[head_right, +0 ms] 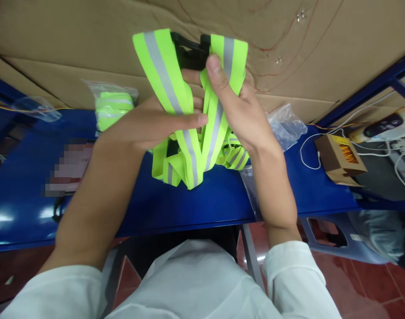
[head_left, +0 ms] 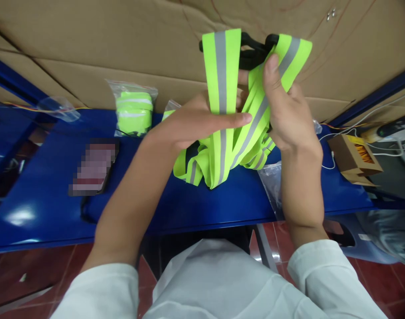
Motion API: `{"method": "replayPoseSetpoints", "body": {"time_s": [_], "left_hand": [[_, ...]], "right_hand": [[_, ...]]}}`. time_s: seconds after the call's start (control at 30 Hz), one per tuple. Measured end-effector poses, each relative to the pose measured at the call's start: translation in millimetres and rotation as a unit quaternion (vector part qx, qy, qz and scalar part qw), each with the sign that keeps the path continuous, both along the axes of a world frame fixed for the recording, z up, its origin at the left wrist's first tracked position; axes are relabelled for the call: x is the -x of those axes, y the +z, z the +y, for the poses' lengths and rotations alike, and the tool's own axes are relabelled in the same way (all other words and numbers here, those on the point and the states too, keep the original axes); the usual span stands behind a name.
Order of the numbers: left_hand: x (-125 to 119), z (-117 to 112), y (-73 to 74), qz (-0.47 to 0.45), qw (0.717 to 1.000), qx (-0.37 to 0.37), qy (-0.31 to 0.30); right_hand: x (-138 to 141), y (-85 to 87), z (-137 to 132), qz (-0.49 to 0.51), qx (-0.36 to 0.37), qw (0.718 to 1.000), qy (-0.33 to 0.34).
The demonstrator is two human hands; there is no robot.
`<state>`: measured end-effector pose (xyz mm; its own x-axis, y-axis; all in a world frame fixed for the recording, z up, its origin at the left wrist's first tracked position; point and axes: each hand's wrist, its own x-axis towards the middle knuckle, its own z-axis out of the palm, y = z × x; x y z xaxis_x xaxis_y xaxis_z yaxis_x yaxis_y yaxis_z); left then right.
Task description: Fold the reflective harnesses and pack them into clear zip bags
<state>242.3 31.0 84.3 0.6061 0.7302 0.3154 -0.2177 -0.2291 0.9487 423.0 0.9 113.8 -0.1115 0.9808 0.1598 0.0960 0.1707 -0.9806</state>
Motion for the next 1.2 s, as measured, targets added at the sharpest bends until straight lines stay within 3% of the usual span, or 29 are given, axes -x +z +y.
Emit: {"method": "replayPoseSetpoints", "body": {"time_s": [0.2,0.3,0.43,0.53,0.67,0.83,0.93,1.07,1.2], "left_hand": [[-12,-1,-9.7,-0.027,0.997,0.066,0.037],[-18,-1,-15.2,-0.046,0.996,0.067,0.042],[-16,1,-17.7,-0.016,0.996,0.049,0.072],[-9,1,-13.8,0.021,0.996,0.043,0.071],[0,-3,-7.6,0.051,0.995,0.050,0.065],[-3,-1,-10.9,0.031,0.995,0.095,0.009],[-9,0,-14.8,0.006,0.992,0.116,-0.044],[-7,-5,-8.7,0.059,0.998,0.036,-0.001],[1,-8,3.9,0.126,0.991,-0.039,0.025]], "right_hand": [[4,-2.5,-3,-0.044,-0.092,0.994,-0.028],[-5,-8.2,4,-0.077,-0.128,0.987,-0.063],[-26,-7.2,8,-0.165,-0.140,0.975,-0.047],[-38,-1.9,5,-0.110,-0.185,0.976,-0.027],[-32,0.5,-3,-0.117,-0.132,0.984,0.009],[-7,-0.6,-4,-0.017,-0.134,0.988,-0.076],[-6,-0.8,3,0.062,-0.088,0.992,-0.060],[-21,-2.7,14,0.092,-0.053,0.994,-0.004],[-30,-0.8,8,-0.071,-0.129,0.986,-0.077]]}}
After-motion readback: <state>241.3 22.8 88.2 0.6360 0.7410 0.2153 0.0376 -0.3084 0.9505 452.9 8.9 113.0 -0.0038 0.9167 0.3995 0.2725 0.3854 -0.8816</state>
